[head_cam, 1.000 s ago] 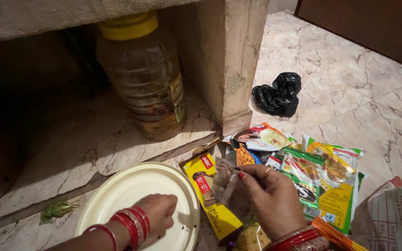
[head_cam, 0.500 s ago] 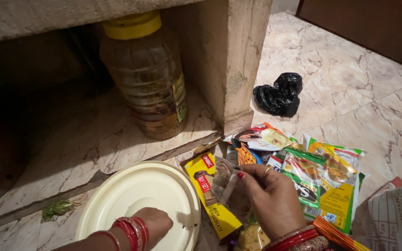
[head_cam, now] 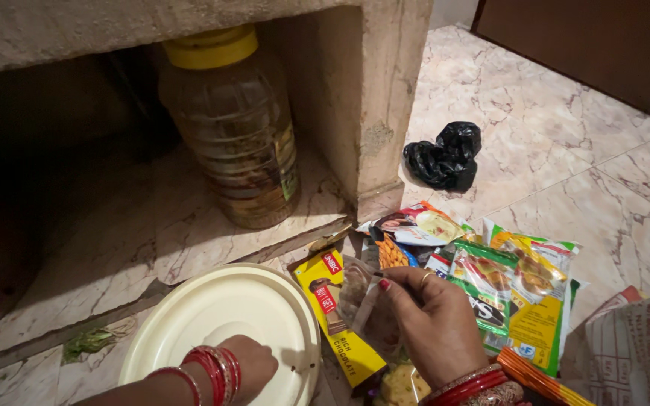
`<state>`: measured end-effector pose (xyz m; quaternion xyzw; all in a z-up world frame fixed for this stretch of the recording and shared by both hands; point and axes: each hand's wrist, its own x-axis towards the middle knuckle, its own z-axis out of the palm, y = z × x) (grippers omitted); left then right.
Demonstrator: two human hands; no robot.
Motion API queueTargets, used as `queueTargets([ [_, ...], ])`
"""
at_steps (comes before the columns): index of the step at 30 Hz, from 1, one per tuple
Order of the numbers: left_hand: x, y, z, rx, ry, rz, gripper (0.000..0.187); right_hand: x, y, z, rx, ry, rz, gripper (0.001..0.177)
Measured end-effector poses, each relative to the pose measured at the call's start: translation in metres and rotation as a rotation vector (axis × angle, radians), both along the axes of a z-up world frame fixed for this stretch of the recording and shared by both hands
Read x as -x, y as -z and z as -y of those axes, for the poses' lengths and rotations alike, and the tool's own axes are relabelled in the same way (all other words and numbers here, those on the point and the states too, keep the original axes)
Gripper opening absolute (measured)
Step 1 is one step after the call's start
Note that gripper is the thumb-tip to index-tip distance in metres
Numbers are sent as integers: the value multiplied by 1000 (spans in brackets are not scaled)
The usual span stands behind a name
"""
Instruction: The person sits on the floor and packs various grocery items into a reusable shopping bag. They handle multiple packaged food items, including biscuits, snacks, and a box, placing them one by one into the bag.
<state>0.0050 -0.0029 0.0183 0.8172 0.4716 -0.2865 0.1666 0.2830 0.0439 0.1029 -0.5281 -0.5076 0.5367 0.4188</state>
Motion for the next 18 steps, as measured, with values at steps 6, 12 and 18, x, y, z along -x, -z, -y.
queueTargets([
  [6,-16,-48,-32,-221,-620,409,12,-5,-3,-5,-89,19,-13,21],
  [12,-51,-121,-88,-575,-591,1030,21,-9,-11,-14,-116,101,-10,20],
  [18,-99,-164,-70,-633,-369,1102,20,-23,-4,-23,-211,93,31,20],
])
